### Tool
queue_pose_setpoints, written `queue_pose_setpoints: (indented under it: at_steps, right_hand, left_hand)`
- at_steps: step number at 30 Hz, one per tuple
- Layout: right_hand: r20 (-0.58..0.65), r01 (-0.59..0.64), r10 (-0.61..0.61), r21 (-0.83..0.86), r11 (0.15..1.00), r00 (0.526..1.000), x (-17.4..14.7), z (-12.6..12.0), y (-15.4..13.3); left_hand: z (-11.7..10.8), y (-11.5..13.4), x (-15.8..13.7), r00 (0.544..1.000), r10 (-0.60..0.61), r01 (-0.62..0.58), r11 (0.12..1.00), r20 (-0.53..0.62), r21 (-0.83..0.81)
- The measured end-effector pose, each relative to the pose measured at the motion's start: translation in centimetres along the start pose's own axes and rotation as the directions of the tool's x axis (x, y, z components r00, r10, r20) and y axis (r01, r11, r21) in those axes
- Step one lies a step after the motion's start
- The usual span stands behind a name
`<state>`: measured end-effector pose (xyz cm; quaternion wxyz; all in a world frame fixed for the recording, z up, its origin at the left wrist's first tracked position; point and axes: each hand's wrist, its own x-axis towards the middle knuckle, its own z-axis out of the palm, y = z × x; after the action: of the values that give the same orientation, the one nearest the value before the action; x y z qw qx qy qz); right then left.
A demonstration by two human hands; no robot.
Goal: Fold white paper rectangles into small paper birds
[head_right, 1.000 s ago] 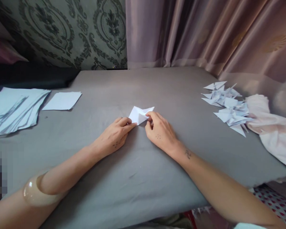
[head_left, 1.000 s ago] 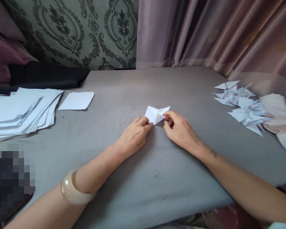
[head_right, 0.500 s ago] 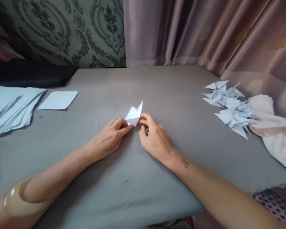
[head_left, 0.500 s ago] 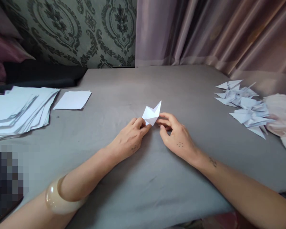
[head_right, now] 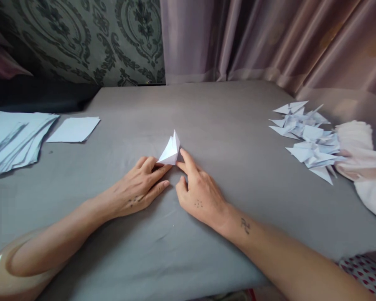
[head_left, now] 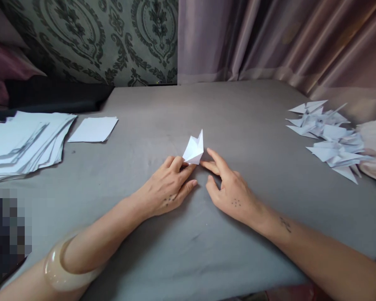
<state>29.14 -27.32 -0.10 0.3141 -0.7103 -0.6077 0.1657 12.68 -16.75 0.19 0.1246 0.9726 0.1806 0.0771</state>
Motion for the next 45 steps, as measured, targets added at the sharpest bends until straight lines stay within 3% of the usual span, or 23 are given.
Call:
queue_pose_setpoints:
  at_steps: [11,18,24,27,29,31,34,36,45]
  right_hand:
    - [0.004,0.028,-0.028,0.033,0.999,1.0,-0.2,0.3,0.2]
    - [0.023,-0.02,0.018,0.091,0.996,1.0,0.1,0.1,0.4]
    - [0.016,0.099,-0.099,-0.006,0.995,0.995,0.1,0.6,1.0]
    - [0.036,0.115,-0.112,-0.077,0.99,0.993,0.1,0.6,1.1]
    - [0.049,0.146,-0.141,-0.14,0.979,0.989,0.1,0.5,1.0]
    - [0.067,0.208,-0.198,-0.224,0.952,0.978,0.2,0.3,0.7]
    - [0.107,0.307,-0.287,-0.342,0.888,0.952,0.4,0.1,0.4]
    - [0.122,0.35,-0.328,-0.379,0.857,0.937,0.5,0.0,0.2]
    - [0.151,0.355,-0.321,-0.425,0.832,0.935,0.6,0.3,0.1]
  left_hand:
    - [0.1,-0.2,0.0,0.999,-0.033,0.033,0.999,-0.016,-0.038]
    - [0.1,-0.2,0.0,1.0,-0.018,0.018,1.0,-0.015,0.02]
    - [0.3,0.3,-0.3,0.997,-0.004,0.007,1.0,-0.078,0.031]
    - [0.0,0.1,-0.4,0.994,-0.018,0.012,0.998,-0.104,-0.058]
    - [-0.4,-0.2,-0.4,0.989,-0.073,0.051,0.984,-0.127,-0.17]
    - [-0.7,-0.6,-0.4,0.97,-0.208,0.16,0.936,-0.125,-0.314]
    - [-0.7,-1.2,-0.3,0.892,-0.443,0.34,0.788,-0.088,-0.514]
    - [-0.4,-1.5,-0.2,0.849,-0.521,0.379,0.719,-0.091,-0.583]
    - [0.5,-2.2,0.5,0.861,-0.478,0.343,0.8,-0.177,-0.493]
